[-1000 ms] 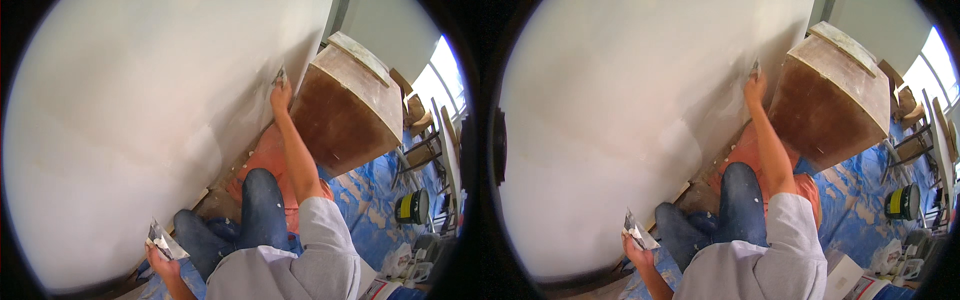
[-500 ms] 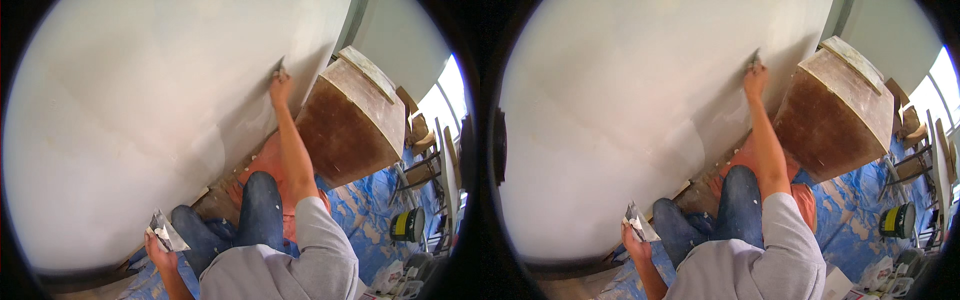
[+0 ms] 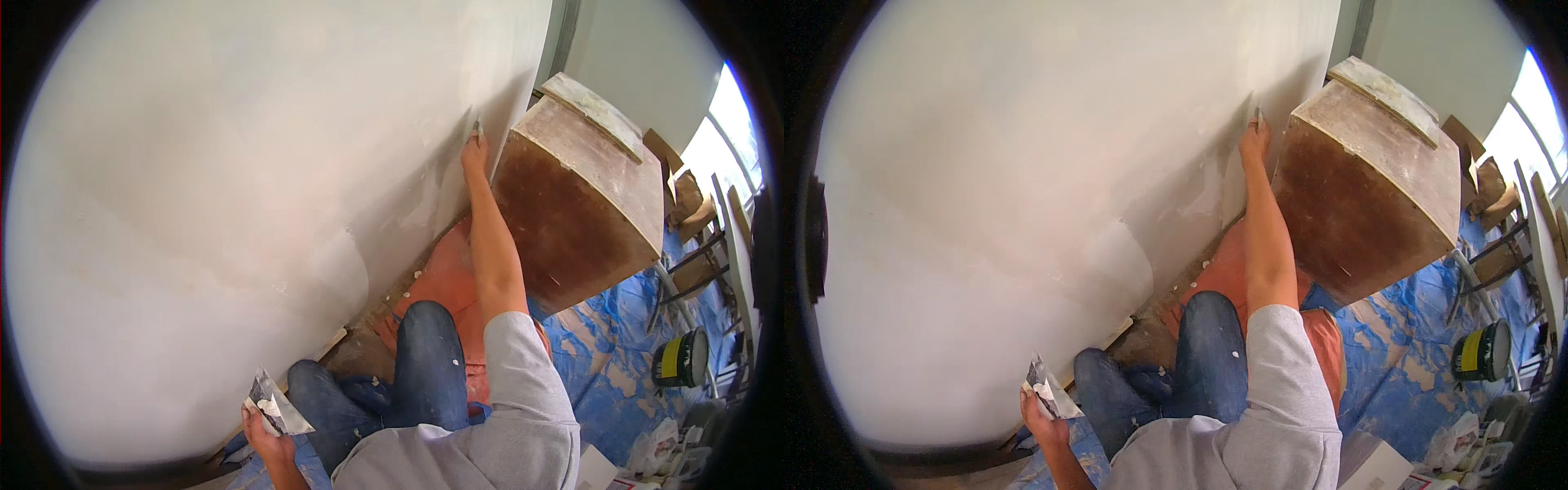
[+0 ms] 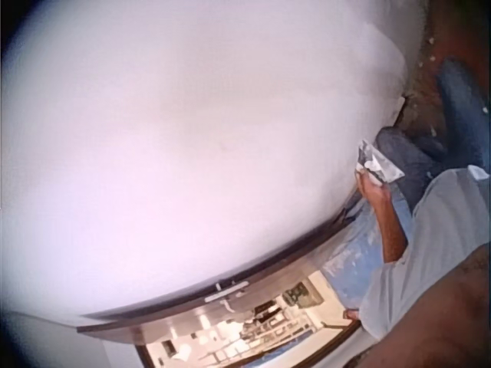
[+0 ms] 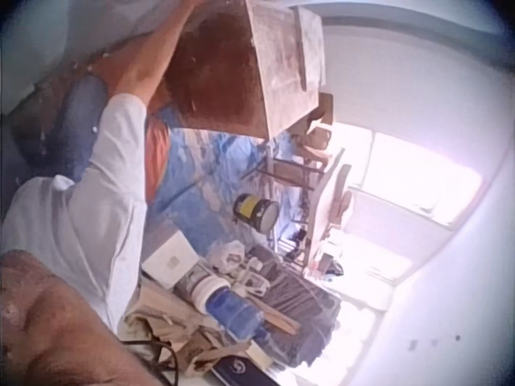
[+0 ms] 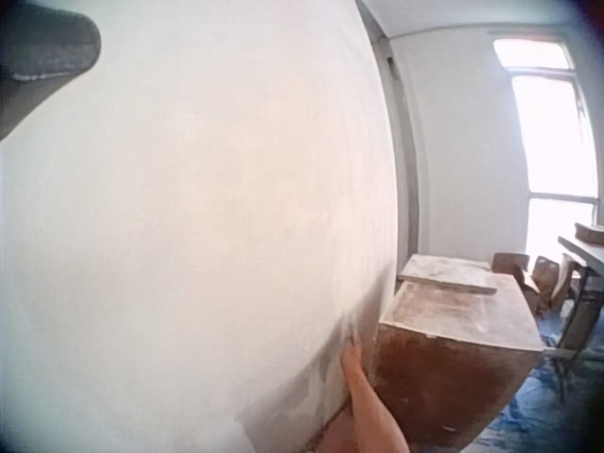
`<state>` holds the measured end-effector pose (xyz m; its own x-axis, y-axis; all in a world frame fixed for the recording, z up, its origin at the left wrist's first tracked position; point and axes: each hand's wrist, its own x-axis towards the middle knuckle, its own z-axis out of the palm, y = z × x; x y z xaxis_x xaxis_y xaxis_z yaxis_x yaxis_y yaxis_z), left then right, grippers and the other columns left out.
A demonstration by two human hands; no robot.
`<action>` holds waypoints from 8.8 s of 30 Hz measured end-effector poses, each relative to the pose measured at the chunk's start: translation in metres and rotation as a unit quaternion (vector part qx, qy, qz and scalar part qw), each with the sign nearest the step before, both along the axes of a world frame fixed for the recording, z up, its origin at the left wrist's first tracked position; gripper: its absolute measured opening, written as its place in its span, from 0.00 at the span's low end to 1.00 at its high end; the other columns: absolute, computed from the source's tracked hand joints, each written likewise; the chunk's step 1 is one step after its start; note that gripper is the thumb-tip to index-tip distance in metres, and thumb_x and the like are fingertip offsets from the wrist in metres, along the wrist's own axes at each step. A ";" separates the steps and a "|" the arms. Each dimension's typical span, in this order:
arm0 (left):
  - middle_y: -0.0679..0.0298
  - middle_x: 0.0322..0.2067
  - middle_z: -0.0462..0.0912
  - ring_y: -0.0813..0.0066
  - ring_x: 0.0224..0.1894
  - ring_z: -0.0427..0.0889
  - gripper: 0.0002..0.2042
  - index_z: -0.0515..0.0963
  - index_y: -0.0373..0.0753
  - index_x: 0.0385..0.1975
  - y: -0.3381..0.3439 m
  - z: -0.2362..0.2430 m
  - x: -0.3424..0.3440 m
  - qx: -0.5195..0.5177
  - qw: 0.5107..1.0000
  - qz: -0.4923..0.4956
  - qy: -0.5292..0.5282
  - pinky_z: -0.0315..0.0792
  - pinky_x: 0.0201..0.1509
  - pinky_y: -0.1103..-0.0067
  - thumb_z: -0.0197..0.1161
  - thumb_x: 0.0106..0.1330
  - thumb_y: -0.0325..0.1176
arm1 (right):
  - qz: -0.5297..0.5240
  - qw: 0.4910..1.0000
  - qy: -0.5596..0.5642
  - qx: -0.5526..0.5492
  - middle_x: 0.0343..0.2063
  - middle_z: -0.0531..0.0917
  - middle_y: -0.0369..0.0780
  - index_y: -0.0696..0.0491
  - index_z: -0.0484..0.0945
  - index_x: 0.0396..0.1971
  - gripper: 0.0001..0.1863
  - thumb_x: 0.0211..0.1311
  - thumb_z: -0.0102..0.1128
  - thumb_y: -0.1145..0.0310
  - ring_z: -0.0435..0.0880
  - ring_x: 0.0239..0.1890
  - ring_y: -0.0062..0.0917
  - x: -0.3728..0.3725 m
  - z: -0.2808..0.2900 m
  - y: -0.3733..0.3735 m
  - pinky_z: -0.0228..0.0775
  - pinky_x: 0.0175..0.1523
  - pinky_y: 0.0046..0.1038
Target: Patching and smoothing a wall using joint compound and putty knives.
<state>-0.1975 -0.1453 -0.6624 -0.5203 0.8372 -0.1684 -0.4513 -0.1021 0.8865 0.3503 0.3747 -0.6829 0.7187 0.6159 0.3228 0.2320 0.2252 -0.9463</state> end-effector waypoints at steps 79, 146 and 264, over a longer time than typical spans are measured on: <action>0.43 0.23 0.81 0.39 0.29 0.82 0.09 0.72 0.33 0.48 0.157 0.089 0.100 -0.004 0.766 -0.081 0.638 0.72 0.32 0.53 0.49 0.76 0.30 | 0.445 0.818 -0.359 0.062 0.52 0.85 0.39 0.47 0.84 0.53 0.32 0.43 0.62 0.85 0.80 0.48 0.39 -0.266 0.020 -0.377 0.74 0.56 0.37; 0.46 0.34 0.80 0.61 0.28 0.81 0.19 0.66 0.39 0.34 0.153 0.124 -0.138 0.463 0.593 0.212 0.624 0.79 0.28 0.73 0.43 0.79 0.49 | 0.144 0.972 -0.177 0.057 0.62 0.71 0.50 0.53 0.73 0.66 0.40 0.47 0.53 0.90 0.68 0.58 0.46 -0.355 -0.035 -0.264 0.60 0.64 0.43; 0.51 0.30 0.80 0.69 0.25 0.72 0.14 0.66 0.40 0.35 0.155 0.120 -0.134 0.433 0.558 0.178 0.685 0.64 0.25 0.78 0.43 0.79 0.43 | 0.248 0.952 -0.174 0.042 0.64 0.66 0.53 0.54 0.71 0.67 0.40 0.48 0.57 0.89 0.65 0.62 0.51 -0.469 -0.083 -0.355 0.62 0.66 0.46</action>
